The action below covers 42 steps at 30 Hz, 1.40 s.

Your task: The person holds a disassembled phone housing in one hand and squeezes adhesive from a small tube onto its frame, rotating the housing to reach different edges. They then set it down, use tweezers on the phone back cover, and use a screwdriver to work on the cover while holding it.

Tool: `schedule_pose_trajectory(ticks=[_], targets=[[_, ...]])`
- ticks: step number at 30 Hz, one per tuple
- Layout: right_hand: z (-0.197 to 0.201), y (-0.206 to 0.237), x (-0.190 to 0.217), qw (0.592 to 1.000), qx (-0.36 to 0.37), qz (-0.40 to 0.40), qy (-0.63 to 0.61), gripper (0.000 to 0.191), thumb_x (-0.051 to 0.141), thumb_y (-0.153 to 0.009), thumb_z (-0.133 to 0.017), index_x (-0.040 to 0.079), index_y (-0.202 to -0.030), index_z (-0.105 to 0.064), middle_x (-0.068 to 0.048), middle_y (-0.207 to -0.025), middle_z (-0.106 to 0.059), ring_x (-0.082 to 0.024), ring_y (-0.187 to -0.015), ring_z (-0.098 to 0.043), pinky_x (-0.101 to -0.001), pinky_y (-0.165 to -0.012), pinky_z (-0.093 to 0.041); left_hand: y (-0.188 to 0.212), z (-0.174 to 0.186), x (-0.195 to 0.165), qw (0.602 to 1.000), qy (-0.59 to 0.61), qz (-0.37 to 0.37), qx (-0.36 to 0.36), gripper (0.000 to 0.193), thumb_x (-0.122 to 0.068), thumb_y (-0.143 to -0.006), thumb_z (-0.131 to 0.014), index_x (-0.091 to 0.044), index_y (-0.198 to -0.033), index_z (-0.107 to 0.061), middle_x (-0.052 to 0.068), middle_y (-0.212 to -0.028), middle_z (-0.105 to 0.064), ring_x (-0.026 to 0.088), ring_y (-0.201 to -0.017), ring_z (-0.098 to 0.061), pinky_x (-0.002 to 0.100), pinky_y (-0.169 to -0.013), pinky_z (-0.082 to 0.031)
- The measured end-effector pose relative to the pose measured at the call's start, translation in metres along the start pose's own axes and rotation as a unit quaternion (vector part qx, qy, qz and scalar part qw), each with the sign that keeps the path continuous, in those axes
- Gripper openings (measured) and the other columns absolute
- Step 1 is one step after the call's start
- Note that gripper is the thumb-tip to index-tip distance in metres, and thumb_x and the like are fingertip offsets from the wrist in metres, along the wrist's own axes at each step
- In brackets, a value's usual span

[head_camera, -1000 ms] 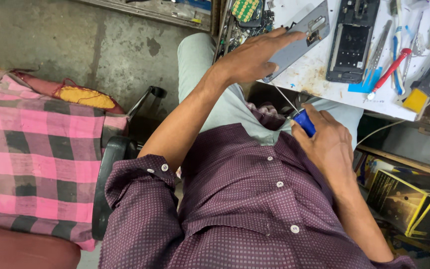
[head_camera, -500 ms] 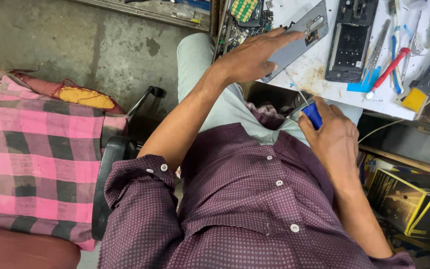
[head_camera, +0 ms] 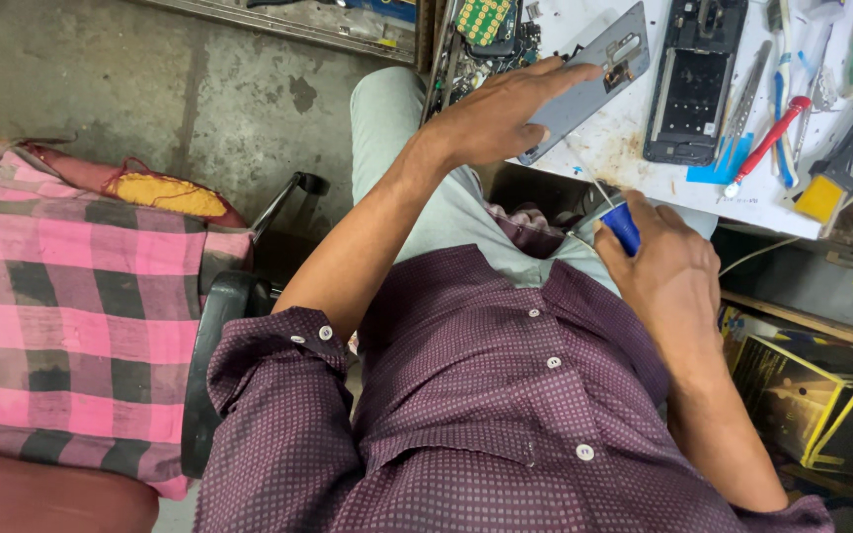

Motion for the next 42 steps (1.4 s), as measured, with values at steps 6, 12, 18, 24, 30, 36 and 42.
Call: schedule_pose_trajectory(ticks=[6,12,18,24,30,36,42], targets=[[0.0,-0.002,-0.007,0.999,0.023,-0.009,0.037,0.042,0.032,-0.095,-0.072,0.004,-0.127,-0.069,-0.023,-0.098,-0.07,-0.045,-0.081,-0.068,-0.0531,-0.071,-0.053,-0.001,-0.001,0.0,1.0,0.0,0.005,0.002,0.085,0.002,-0.083,-0.063,-0.018,-0.16,-0.033,0.015,-0.159,-0.047,0.035,-0.154,-0.029,0.046,-0.126,-0.026],[0.002,-0.005,-0.008,0.999,0.018,0.005,0.045,0.045,0.033,-0.095,-0.072,0.005,-0.129,-0.069,-0.023,-0.098,-0.07,-0.045,-0.08,-0.068,-0.0533,-0.07,-0.054,-0.001,0.0,-0.001,1.0,0.001,-0.008,0.001,0.084,0.001,-0.084,-0.064,-0.017,-0.16,-0.033,0.017,-0.159,-0.048,0.037,-0.154,-0.03,0.046,-0.126,-0.027],[0.005,-0.007,-0.01,0.999,0.022,0.001,0.037,0.043,0.033,-0.094,-0.072,0.006,-0.127,-0.069,-0.022,-0.097,-0.07,-0.044,-0.082,-0.068,-0.0533,-0.072,-0.053,-0.001,0.0,0.001,1.0,0.004,0.012,0.005,0.085,0.0,-0.084,-0.065,-0.019,-0.161,-0.034,0.023,-0.158,-0.044,0.037,-0.153,-0.033,0.045,-0.125,-0.03],[0.008,-0.009,-0.012,0.999,0.02,-0.003,0.037,0.041,0.032,-0.095,-0.071,0.006,-0.127,-0.07,-0.022,-0.096,-0.07,-0.044,-0.082,-0.067,-0.0528,-0.073,-0.053,-0.003,0.001,0.001,1.0,0.009,-0.003,0.007,0.086,0.001,-0.082,-0.063,-0.017,-0.161,-0.033,0.024,-0.158,-0.045,0.039,-0.153,-0.033,0.045,-0.126,-0.029],[0.009,-0.01,-0.014,0.999,0.029,-0.003,0.038,0.042,0.033,-0.096,-0.07,0.005,-0.127,-0.07,-0.022,-0.097,-0.07,-0.045,-0.083,-0.067,-0.0529,-0.074,-0.053,-0.004,0.001,-0.001,1.0,0.001,0.004,0.003,0.086,0.001,-0.081,-0.064,-0.017,-0.16,-0.034,0.026,-0.157,-0.044,0.039,-0.151,-0.035,0.045,-0.125,-0.03],[0.014,-0.012,-0.014,0.998,0.028,0.007,0.051,0.044,0.033,-0.095,-0.071,0.005,-0.128,-0.07,-0.023,-0.099,-0.07,-0.044,-0.084,-0.067,-0.0527,-0.074,-0.053,-0.004,0.003,-0.003,0.999,0.022,0.023,0.011,0.085,0.002,-0.081,-0.061,-0.018,-0.159,-0.035,0.023,-0.155,-0.048,0.037,-0.146,-0.045,0.043,-0.124,-0.035],[0.013,-0.015,-0.017,0.998,0.035,0.007,0.052,0.044,0.034,-0.096,-0.07,0.006,-0.129,-0.07,-0.023,-0.1,-0.07,-0.045,-0.084,-0.067,-0.0526,-0.074,-0.053,-0.003,0.003,-0.003,1.0,0.024,0.007,0.0,0.085,0.003,-0.081,-0.062,-0.017,-0.159,-0.036,0.023,-0.154,-0.049,0.038,-0.144,-0.047,0.043,-0.122,-0.037]])
Point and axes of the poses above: each hand's wrist, its own y-axis away from the middle knuckle, its own z-axis out of the back of the hand, x = y × z, the point moved 5 cm from there along -y, towards the middle knuckle
